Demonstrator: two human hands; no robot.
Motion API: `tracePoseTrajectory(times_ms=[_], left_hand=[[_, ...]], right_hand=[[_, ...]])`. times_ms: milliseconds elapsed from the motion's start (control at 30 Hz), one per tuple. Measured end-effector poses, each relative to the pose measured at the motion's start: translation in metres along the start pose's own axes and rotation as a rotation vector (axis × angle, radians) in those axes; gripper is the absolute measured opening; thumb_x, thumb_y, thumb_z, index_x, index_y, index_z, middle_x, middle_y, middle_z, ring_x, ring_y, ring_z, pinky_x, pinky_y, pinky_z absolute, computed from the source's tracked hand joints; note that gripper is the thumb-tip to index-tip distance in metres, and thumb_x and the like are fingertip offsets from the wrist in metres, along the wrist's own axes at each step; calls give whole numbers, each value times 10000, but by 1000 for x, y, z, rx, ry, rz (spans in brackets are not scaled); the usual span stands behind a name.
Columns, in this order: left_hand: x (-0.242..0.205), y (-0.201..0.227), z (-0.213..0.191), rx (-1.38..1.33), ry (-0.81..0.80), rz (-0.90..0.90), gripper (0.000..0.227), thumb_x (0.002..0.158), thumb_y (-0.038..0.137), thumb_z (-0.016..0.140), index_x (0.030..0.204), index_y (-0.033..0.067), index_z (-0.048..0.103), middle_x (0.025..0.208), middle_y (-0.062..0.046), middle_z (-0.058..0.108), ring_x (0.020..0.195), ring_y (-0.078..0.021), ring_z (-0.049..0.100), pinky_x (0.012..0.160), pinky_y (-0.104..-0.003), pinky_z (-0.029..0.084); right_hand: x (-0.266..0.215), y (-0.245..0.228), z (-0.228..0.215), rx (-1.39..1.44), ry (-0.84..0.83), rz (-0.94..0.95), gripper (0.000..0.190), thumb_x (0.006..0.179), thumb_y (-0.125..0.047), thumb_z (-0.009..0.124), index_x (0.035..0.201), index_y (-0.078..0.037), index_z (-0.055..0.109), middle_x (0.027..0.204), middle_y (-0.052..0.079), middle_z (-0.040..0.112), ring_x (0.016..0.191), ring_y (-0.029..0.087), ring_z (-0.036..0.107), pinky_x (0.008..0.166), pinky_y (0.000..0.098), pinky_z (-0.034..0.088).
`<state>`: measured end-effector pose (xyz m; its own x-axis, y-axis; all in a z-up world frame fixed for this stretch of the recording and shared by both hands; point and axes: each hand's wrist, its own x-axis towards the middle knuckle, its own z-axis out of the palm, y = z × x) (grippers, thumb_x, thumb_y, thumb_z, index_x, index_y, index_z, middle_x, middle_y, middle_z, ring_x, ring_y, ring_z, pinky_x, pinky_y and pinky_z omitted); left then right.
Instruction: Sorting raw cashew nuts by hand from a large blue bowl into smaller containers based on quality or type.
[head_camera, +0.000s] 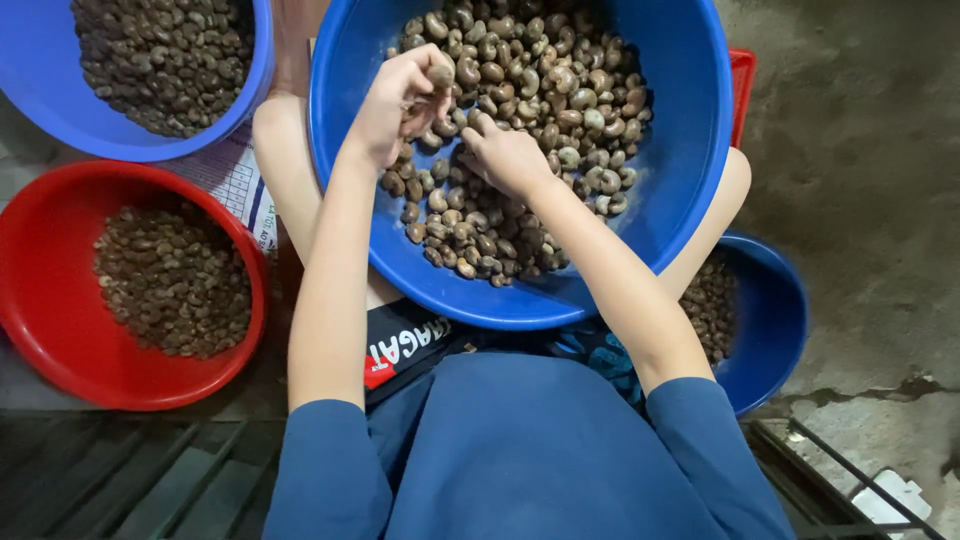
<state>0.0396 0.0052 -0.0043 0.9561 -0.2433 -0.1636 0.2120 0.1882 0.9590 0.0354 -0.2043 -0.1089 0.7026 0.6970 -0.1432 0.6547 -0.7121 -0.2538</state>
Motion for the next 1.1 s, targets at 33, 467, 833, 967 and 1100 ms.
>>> tracePoseTrajectory(times_ms=[33, 467, 833, 967, 1100], left_hand=[[-3, 8, 1, -197, -68, -32, 192, 838, 126, 394, 876, 87, 578, 732, -42, 597, 529, -75, 391, 467, -206, 276], [39, -44, 79, 175, 266, 373, 240, 1073, 209, 446, 1001, 68, 626, 760, -27, 620, 637, -109, 561, 540, -211, 505], [40, 12, 193, 1273, 227, 1126, 219, 909, 278, 696, 1015, 90, 660, 976, -69, 631, 886, -211, 544, 823, -369, 400], [53, 5, 120, 1570, 393, 906, 155, 773, 256, 637, 638, 180, 645, 660, -27, 570, 564, -190, 493, 501, -390, 396], [41, -64, 23, 1655, 38, 344, 172, 995, 154, 604, 1124, 79, 691, 1142, -128, 711, 996, -232, 648, 907, -412, 526]], right_hand=[[-1, 0, -3, 14, 12, -5, 302, 967, -262, 643, 1184, -69, 560, 1286, 199, 560, 680, 380, 675, 592, 483, 563], [-6, 7, -71, 2206, 533, 396, 273, 988, -221, 591, 1117, -8, 702, 755, 24, 635, 469, 53, 361, 380, 196, 283], [-139, 92, -97, 2299, 1199, 273, 217, 1022, -285, 550, 978, -87, 629, 791, -1, 568, 535, 44, 319, 448, 206, 218], [-182, 153, -106, 2024, 1717, 420, 235, 952, -207, 634, 867, -11, 730, 735, 144, 680, 441, 133, 461, 370, 238, 291], [-204, 198, -89, 1550, 1551, 899, 372, 870, -401, 540, 958, -77, 699, 794, 92, 700, 745, 206, 698, 754, 346, 562]])
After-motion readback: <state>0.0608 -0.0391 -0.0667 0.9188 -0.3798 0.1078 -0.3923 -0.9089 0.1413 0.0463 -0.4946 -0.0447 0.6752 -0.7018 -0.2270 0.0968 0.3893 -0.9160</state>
